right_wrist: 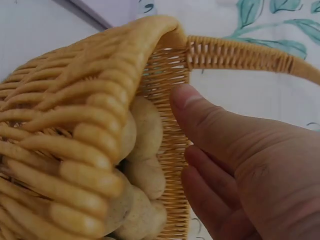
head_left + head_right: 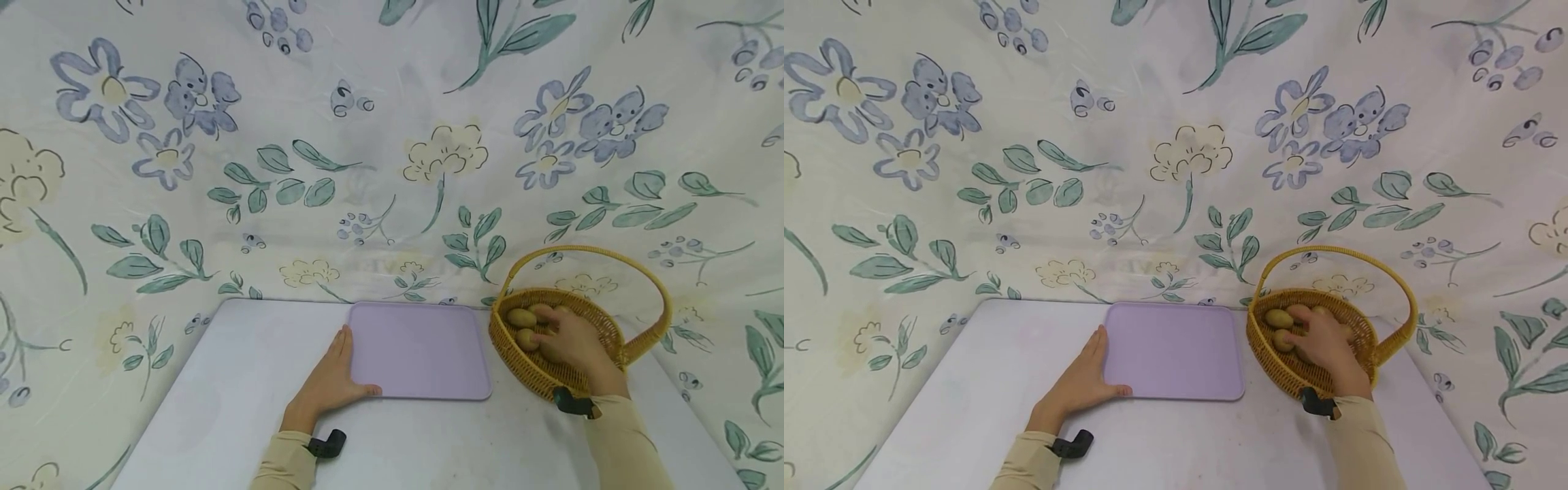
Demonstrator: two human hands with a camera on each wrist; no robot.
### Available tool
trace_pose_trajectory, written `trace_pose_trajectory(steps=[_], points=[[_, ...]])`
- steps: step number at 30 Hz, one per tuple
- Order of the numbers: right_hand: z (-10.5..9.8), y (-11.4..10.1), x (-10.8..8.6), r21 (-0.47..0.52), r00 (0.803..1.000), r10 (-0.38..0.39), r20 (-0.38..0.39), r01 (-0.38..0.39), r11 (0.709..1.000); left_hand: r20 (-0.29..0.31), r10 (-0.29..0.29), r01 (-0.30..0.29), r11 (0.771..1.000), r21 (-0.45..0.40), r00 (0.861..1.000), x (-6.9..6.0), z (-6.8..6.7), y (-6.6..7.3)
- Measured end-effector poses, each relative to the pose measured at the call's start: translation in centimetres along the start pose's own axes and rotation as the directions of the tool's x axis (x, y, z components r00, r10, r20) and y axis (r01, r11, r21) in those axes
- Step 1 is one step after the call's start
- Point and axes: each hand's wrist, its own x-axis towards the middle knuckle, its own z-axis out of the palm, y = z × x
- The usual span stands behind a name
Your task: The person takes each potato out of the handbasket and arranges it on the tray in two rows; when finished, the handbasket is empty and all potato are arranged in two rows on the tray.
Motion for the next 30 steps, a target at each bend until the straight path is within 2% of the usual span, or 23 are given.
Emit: trace_pose_trajectory(steps=[6, 14, 19, 30], points=[[0.6, 0.9, 0.8, -0.02, 0.999, 0.022, 0.035, -0.021, 1.0, 0.009, -0.008, 0.007, 1.0, 0.014, 1.0, -0.2, 0.0, 0.0], [1.8, 2.1, 1.2, 0.053, 0.998, -0.007, 0.065, 0.004, 0.999, 0.035, -0.008, 0.007, 1.0, 0.02, 0.999, -0.3, -0.2, 0.2], [2.2, 2.3, 1.2, 0.08, 0.996, -0.024, 0.089, 0.016, 0.997, 0.025, 0.0, -0.001, 0.999, 0.04, 1.0, -0.3, -0.4, 0.1], [2.5, 2.4, 1.4, 0.051, 0.994, -0.047, 0.096, 0.042, 0.998, -0.008, 0.016, -0.016, 1.0, -0.009, 1.0, -0.3, -0.3, 0.4]])
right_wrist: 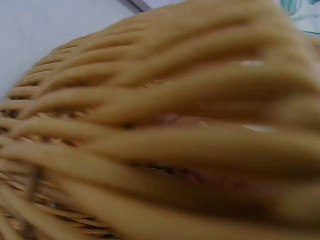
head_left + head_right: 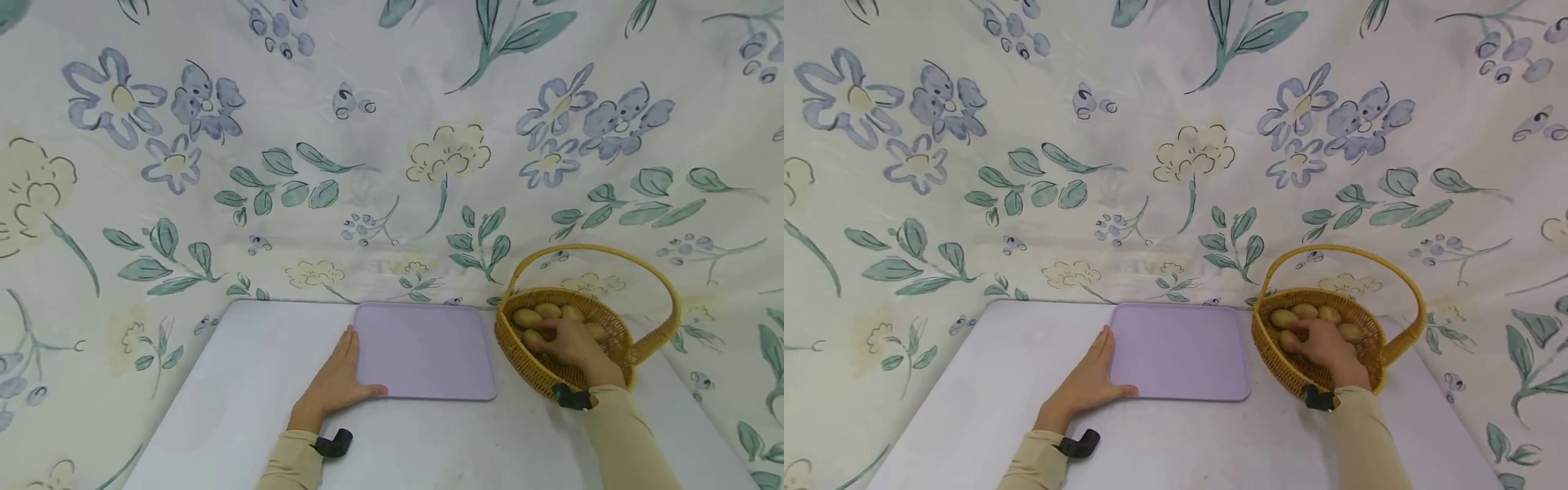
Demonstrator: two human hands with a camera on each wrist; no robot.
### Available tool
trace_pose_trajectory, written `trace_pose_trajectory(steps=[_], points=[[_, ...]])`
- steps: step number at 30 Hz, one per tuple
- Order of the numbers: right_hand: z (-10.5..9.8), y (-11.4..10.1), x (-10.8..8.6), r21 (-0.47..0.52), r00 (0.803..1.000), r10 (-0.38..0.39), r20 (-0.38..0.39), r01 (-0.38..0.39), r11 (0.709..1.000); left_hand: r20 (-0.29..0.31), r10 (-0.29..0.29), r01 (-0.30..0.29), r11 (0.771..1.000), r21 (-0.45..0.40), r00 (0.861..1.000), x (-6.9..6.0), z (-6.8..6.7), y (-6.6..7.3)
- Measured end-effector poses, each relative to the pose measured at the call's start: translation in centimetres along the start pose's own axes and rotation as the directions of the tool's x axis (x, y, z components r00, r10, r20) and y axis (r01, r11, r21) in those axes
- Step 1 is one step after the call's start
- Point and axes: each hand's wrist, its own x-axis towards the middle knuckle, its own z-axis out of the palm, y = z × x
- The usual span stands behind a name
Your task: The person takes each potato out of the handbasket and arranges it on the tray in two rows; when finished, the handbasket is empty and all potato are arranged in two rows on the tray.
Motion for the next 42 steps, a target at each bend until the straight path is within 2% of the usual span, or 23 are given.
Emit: trace_pose_trajectory(steps=[7, 11, 19, 25, 30, 42], points=[[0.5, 0.3, -0.3, 0.015, 1.0, 0.011, 0.017, -0.011, 1.0, 0.007, -0.009, 0.009, 1.0, -0.005, 1.0, -0.1, 0.6, 0.1], [0.8, 0.3, -0.3, 0.031, 1.0, -0.026, -0.012, 0.027, 0.999, 0.004, 0.0, 0.0, 1.0, 0.014, 1.0, -0.2, 0.4, 0.2], [0.9, -0.1, 0.6, -0.017, 0.996, -0.072, -0.052, 0.071, 0.997, -0.014, -0.01, 0.01, 1.0, 0.014, 1.0, 0.0, 0.1, 0.0], [0.8, -0.5, 0.7, -0.015, 0.998, -0.062, -0.027, 0.062, 0.998, -0.006, -0.028, 0.028, 0.999, 0.018, 1.0, 0.0, 0.2, -0.3], [0.8, -0.4, 0.6, -0.02, 0.999, -0.048, -0.005, 0.048, 0.999, -0.003, -0.017, 0.017, 1.0, 0.011, 1.0, 0.0, 0.1, 0.0], [0.9, -0.2, 0.0, 0.0, 0.994, -0.08, -0.074, 0.08, 0.997, -0.005, -0.024, 0.024, 0.999, 0.024, 1.0, -0.1, 0.1, 0.1]])
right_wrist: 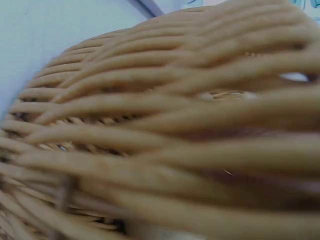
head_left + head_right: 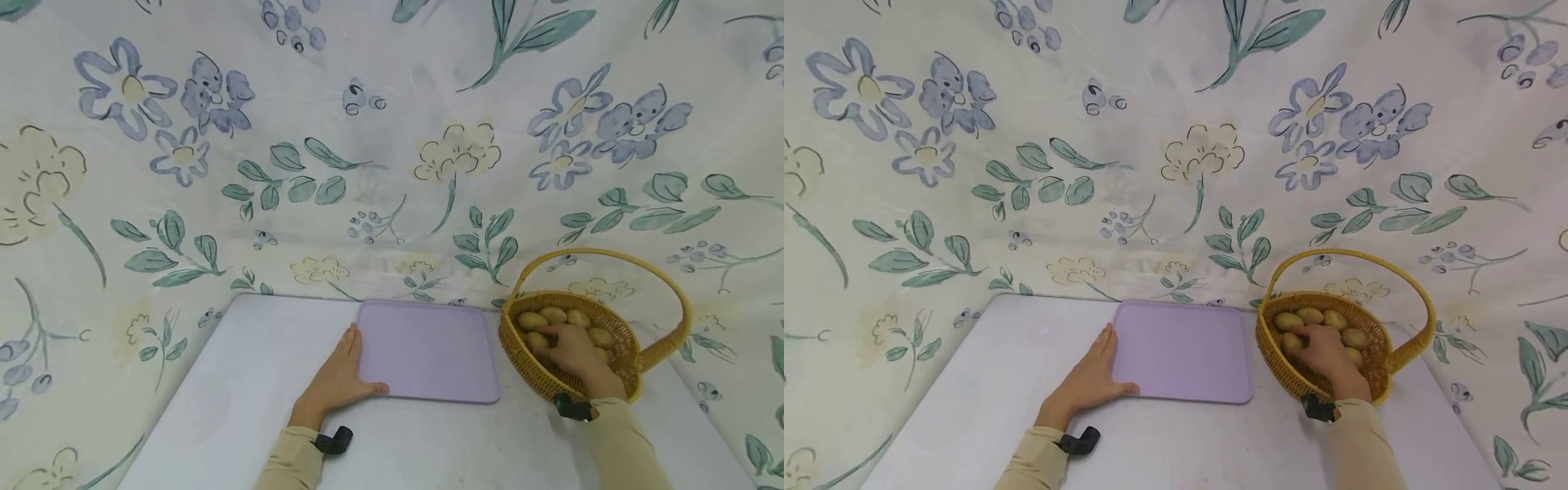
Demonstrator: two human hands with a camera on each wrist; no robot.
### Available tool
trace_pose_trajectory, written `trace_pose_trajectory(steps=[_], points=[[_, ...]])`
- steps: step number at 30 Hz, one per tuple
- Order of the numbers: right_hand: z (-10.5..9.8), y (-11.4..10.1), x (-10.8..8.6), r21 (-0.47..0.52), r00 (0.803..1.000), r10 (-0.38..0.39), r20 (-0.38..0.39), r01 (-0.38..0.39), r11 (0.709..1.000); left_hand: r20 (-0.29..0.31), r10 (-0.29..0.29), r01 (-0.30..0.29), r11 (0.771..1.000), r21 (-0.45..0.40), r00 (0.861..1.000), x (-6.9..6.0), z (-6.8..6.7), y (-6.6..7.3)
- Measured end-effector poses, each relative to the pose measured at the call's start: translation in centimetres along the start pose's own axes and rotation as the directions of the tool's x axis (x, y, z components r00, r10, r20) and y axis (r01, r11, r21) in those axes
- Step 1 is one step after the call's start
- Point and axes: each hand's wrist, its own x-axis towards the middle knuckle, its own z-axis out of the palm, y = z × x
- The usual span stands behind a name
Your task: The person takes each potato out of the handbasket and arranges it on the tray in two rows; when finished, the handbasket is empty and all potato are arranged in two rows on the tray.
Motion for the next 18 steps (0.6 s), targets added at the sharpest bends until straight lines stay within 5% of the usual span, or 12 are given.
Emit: trace_pose_trajectory(steps=[18], points=[[-1.7, -1.2, -0.3, -0.012, 0.999, 0.01, -0.032, -0.011, 1.0, 0.021, -0.019, 0.02, 1.0, -0.015, 1.0, 0.1, 0.0, -0.1]])
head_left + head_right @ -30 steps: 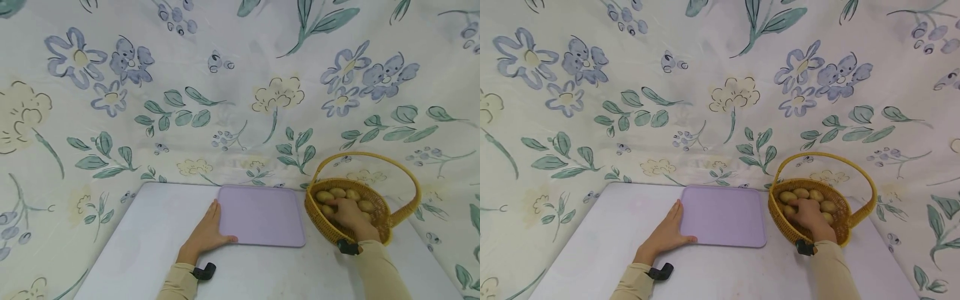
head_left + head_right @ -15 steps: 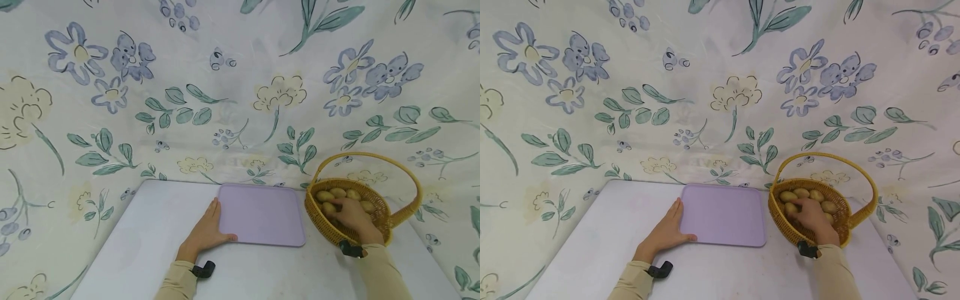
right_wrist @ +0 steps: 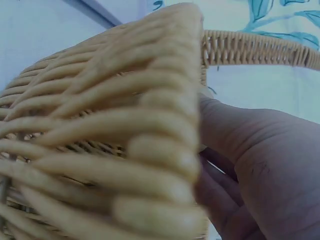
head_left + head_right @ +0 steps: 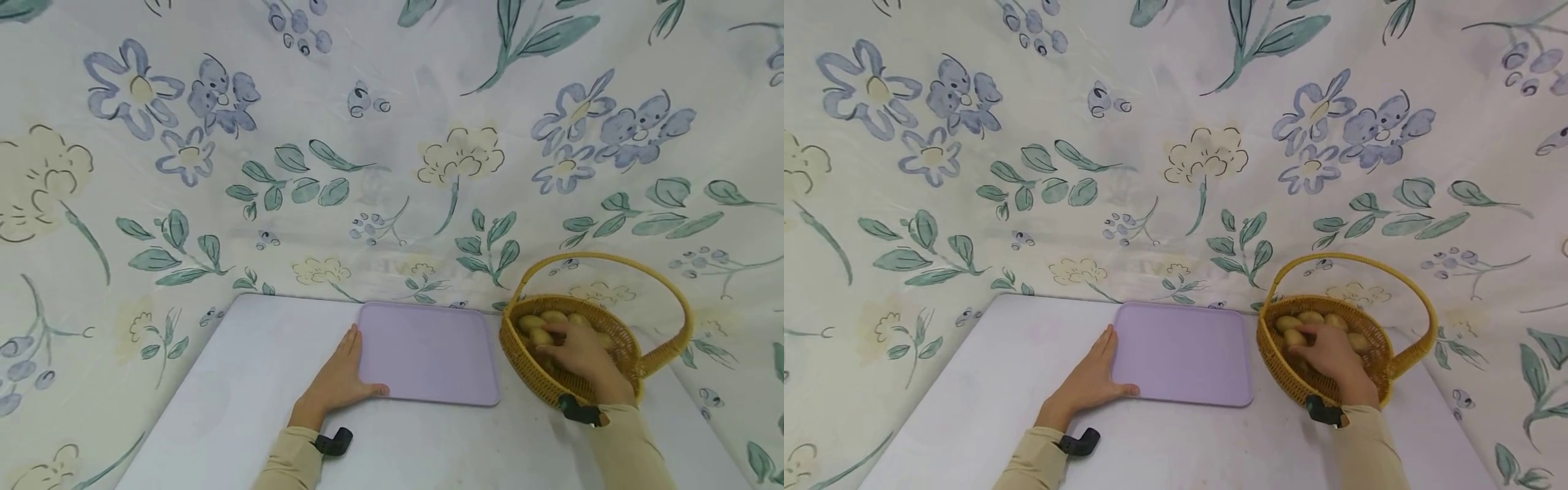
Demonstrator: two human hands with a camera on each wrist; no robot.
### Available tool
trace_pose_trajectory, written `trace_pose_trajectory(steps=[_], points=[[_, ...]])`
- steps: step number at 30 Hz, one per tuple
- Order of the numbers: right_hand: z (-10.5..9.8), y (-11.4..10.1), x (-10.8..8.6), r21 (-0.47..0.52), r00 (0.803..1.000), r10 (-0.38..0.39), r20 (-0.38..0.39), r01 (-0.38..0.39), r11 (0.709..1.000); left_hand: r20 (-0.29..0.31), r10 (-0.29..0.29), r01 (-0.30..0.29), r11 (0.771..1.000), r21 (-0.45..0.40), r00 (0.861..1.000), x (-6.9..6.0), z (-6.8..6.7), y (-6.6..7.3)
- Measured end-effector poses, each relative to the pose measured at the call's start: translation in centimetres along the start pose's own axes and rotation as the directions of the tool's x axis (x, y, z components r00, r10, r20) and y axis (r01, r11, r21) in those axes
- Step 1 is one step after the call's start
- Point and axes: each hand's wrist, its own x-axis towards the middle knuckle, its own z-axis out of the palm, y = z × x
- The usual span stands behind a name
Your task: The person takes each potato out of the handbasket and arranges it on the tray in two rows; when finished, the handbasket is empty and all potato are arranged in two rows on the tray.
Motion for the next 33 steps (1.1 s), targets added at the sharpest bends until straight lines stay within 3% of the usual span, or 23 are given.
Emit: trace_pose_trajectory(steps=[21, 28, 33], points=[[-1.2, -1.7, -0.4, 0.006, 0.999, 0.038, -0.036, -0.038, 0.999, -0.012, 0.005, -0.004, 1.0, 0.008, 1.0, -0.2, 0.0, 0.0], [-1.9, -2.6, -0.4, -0.002, 0.996, 0.085, -0.02, -0.085, 0.996, -0.008, -0.003, 0.003, 1.0, 0.002, 1.0, -0.2, 0.1, 0.1], [-2.3, -3.4, -0.5, -0.003, 0.997, 0.071, -0.022, -0.071, 0.997, -0.009, 0.001, -0.001, 1.0, 0.016, 1.0, -0.2, 0.2, 0.1]])
